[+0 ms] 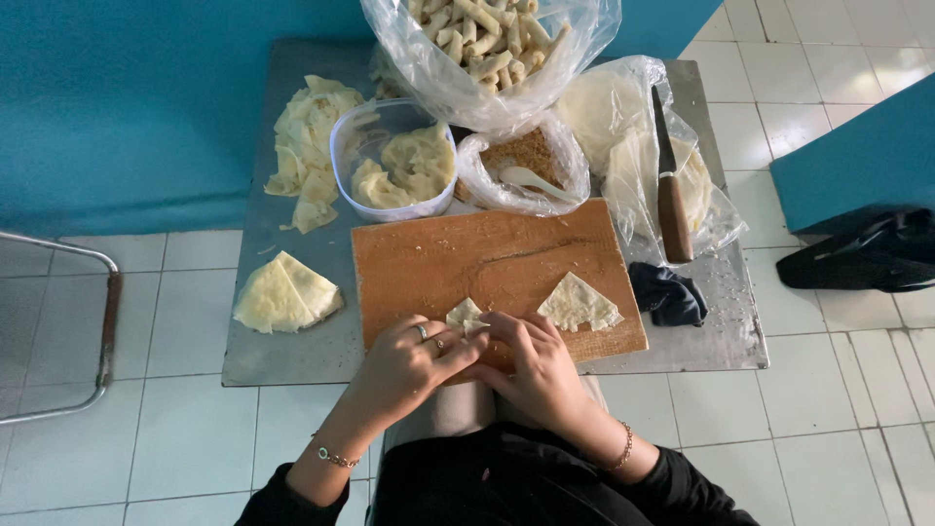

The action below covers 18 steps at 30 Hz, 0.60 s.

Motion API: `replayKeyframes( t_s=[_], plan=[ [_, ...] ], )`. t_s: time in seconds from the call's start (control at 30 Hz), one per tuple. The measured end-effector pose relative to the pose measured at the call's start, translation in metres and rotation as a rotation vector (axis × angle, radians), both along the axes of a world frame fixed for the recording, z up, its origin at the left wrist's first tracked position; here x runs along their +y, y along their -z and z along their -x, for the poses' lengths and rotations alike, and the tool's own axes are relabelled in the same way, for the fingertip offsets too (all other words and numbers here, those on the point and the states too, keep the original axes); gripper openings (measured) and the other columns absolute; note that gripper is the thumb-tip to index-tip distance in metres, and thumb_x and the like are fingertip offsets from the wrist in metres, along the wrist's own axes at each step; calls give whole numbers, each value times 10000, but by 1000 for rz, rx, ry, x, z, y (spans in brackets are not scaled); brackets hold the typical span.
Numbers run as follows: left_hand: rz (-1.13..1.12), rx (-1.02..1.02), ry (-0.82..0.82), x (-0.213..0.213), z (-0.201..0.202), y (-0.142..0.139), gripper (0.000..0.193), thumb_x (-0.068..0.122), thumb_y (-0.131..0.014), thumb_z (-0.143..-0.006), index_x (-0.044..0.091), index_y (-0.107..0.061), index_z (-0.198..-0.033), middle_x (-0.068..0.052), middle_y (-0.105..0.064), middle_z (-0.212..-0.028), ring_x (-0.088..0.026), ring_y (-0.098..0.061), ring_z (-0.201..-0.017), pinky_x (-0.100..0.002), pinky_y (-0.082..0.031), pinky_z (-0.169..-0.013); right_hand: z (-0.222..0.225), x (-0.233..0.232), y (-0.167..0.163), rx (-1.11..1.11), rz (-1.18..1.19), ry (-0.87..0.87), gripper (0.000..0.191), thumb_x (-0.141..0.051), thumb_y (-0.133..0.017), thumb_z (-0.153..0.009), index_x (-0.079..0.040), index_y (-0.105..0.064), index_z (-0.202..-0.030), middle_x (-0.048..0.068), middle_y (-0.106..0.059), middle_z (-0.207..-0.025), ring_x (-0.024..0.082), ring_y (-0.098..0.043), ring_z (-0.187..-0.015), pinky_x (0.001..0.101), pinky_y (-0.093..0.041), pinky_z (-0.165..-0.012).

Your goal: The person sits on the floor with a cutting board on their lap, spooning brown filling from a plastic bag onto triangular dough wrappers and folding the wrappers over the filling. They work through the wrappers one at a time, placing finished folded pieces aside and reaching for more filling with a spoon.

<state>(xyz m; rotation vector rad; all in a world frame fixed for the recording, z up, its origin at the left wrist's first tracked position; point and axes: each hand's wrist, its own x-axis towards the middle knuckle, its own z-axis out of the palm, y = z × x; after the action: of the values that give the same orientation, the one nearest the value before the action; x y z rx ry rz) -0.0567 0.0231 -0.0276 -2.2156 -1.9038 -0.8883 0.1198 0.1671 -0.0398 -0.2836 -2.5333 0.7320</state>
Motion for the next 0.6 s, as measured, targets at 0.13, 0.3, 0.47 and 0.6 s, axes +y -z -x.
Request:
replayKeyframes(
  t_s=[0.13,0.3,0.47,0.6],
  plan=[
    [42,-36,-27,4,3,4,445,45,-728,-796,161,-727,-1226,-3,-741,-887,-186,-703,-882,-387,-532,-855,3,1,1,-4,-113,9,470,-163,-801,-869,-88,-588,-1281,11,-768,-1151,199,-710,-960,425,-447,-966],
    [15,-289,-161,11,-3,5,305,67,-753,-834,71,-674,-1128,-96,-706,-899,-313,-669,-887,-428,-509,-836,11,10,-12,-40,10,44,337,-105,-791,-785,-105,-680,-1104,-17,-766,-944,220,-701,-913,415,-455,-881],
    [161,-478,-222,22,-2,6,147,43,-742,-841,41,-650,-956,-105,-714,-884,-362,-681,-897,-458,-507,-856,25,26,-24,-133,289,5,159,-106,-810,-725,-170,-802,-871,-20,-770,-869,187,-684,-833,327,-566,-764],
    [156,-529,-211,25,-1,3,116,-41,-676,-791,34,-663,-877,-151,-659,-1094,-375,-677,-943,-446,-533,-809,31,35,-26,-202,249,-27,167,-143,-852,-705,-180,-819,-865,20,-732,-818,214,-662,-818,343,-557,-732]
  ],
)
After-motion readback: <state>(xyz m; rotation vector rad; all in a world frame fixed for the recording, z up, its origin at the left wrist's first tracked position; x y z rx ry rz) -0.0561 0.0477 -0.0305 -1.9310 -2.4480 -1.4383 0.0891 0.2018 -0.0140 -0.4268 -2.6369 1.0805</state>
